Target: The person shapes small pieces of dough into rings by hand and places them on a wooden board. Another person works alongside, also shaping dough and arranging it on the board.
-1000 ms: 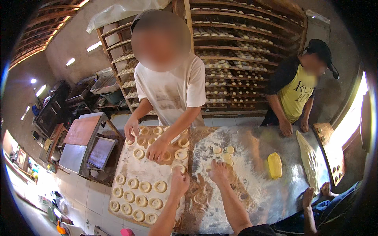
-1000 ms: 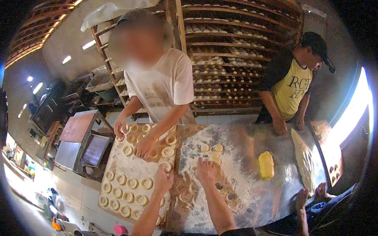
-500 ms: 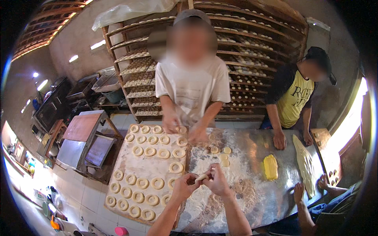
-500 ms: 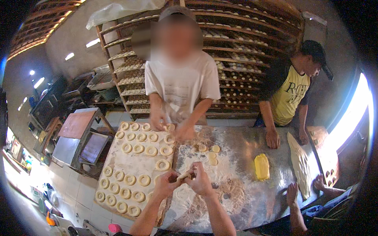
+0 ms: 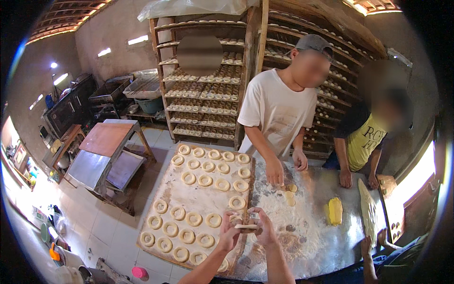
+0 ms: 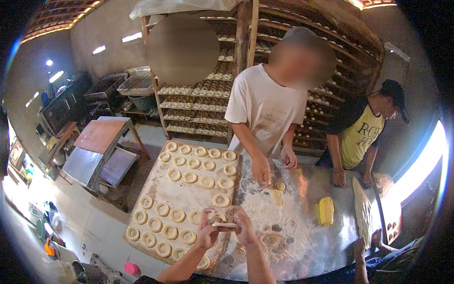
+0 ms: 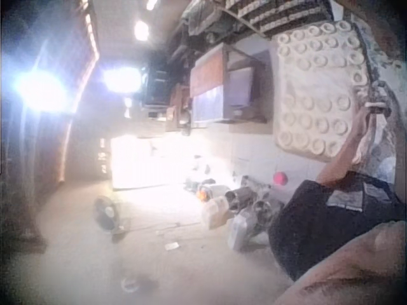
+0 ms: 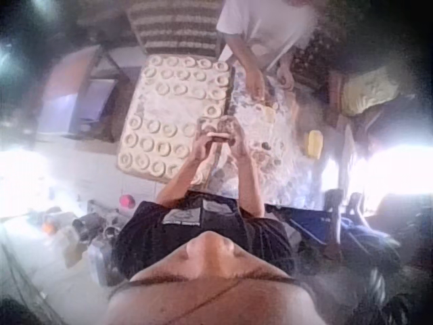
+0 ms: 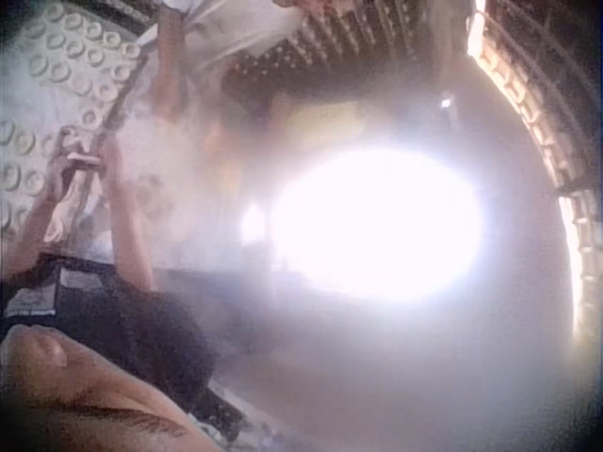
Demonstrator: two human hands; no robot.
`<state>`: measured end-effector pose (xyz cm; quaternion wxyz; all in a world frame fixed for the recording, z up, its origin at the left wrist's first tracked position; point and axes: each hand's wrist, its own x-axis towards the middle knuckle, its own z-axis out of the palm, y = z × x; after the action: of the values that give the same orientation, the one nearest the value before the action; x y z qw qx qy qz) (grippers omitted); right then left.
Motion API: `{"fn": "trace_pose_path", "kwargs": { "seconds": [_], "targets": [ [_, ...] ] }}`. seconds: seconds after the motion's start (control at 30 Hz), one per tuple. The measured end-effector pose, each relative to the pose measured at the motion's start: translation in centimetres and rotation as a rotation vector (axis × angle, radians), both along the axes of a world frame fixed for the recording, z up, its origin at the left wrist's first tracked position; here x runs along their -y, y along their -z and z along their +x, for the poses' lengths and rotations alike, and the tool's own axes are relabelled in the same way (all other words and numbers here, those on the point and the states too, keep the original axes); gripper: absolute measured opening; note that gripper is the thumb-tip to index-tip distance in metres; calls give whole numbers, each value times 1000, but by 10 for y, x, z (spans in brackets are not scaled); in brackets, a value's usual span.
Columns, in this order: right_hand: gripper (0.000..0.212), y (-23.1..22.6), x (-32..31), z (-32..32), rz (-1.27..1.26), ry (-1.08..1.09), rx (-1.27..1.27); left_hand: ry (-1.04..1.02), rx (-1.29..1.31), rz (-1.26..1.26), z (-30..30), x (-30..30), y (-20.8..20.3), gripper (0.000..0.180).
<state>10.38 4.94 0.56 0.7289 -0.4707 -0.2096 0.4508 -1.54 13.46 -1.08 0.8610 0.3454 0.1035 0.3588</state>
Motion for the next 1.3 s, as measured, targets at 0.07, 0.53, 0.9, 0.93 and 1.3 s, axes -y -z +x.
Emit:
{"fn": "trace_pose_path", "kwargs": {
  "seconds": [0.07,0.53,0.9,0.93,1.3],
  "targets": [
    [60,-4,-14,-26,13,39,84,-64,93,-21,-14,-12,2,28],
    [64,19,-88,-89,-78,27,365,-236,-770,937,-72,-92,2,21],
    [71,42,-121,-71,253,226,143,-149,-709,1044,-50,-127,3,18],
    [77,45,-124,-70,41,277,667,-206,-656,1169,-47,-132,5,18],
    [64,45,-135,-34,92,111,69,3,-761,908,-2,-159,14,26]
  ]
}}
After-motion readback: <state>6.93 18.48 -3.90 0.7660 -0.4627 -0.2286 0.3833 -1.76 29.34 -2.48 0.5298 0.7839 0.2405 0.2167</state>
